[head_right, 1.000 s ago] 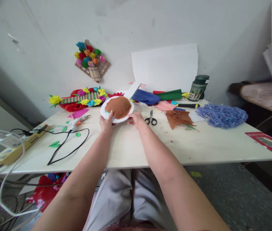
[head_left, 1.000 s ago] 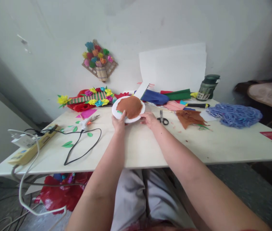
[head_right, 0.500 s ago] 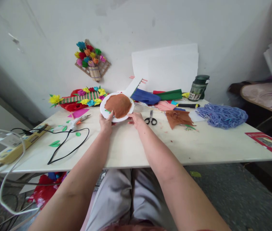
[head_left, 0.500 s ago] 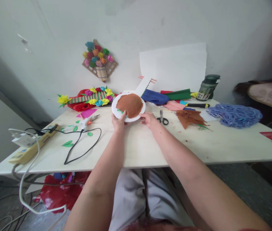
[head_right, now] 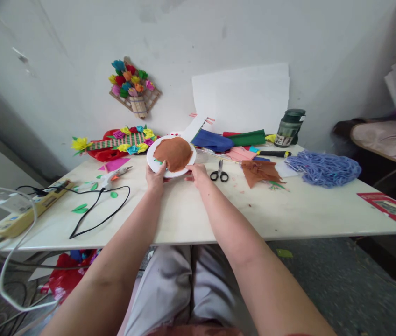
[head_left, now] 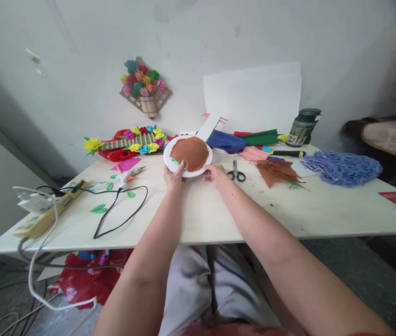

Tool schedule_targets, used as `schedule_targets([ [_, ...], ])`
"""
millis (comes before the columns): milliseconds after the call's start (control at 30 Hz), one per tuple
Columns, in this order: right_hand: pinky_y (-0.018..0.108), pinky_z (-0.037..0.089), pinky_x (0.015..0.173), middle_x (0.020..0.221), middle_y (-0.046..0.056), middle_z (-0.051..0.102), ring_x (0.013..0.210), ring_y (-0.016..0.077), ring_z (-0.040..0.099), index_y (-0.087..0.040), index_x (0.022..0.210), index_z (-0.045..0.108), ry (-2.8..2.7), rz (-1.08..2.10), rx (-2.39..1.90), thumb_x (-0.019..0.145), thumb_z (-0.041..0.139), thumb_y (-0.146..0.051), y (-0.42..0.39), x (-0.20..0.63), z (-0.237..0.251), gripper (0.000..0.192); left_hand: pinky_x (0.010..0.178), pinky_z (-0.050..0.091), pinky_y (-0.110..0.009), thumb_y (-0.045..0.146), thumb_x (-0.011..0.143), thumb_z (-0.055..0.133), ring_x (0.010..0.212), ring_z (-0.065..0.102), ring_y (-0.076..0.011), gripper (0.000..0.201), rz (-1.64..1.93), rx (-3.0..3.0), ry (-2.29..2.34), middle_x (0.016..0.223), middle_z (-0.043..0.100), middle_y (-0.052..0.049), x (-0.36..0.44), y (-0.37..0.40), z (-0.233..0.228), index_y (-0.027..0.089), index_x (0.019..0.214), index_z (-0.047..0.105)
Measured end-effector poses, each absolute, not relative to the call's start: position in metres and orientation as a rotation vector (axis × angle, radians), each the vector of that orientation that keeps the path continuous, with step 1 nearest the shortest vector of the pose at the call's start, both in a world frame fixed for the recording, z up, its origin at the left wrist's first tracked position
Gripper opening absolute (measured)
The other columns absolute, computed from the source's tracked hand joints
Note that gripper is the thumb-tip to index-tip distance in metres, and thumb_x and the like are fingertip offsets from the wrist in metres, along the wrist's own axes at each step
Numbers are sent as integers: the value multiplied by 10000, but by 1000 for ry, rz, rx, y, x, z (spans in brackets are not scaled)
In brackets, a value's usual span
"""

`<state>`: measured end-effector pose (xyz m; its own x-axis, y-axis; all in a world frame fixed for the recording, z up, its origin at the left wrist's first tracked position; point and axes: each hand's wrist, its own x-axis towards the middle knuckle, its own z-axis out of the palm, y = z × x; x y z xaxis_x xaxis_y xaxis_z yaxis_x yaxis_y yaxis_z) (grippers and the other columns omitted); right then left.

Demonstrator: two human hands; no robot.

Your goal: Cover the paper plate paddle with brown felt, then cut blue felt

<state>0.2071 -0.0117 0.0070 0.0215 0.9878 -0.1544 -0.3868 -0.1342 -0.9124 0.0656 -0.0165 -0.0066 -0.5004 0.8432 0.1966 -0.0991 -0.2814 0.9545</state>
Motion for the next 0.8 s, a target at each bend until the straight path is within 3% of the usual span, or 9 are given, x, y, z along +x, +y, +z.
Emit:
schedule_targets([
  [333, 192, 444, 358, 660, 32, 657, 563, 123, 613, -97, 772, 611, -955, 1638, -890, 750, 537, -45, -9, 221, 6, 93, 358, 439, -210, 398, 620, 758, 517, 577, -107, 603, 1859, 921, 1347, 978, 634, -73, 59, -9, -12, 174, 1132, 533],
  [800, 163, 392, 334, 592, 24, 648, 500, 108, 588, -111, 698, 571, -927, 1499, -1079, 721, 599, -21, -11, 215, 9, 97, 360, 437, -200, 402, 604, 770, 523, 579, -104, 651, 1844, 977, 1313, 984, 630, -67, 60, -12, -11, 200, 1162, 502],
])
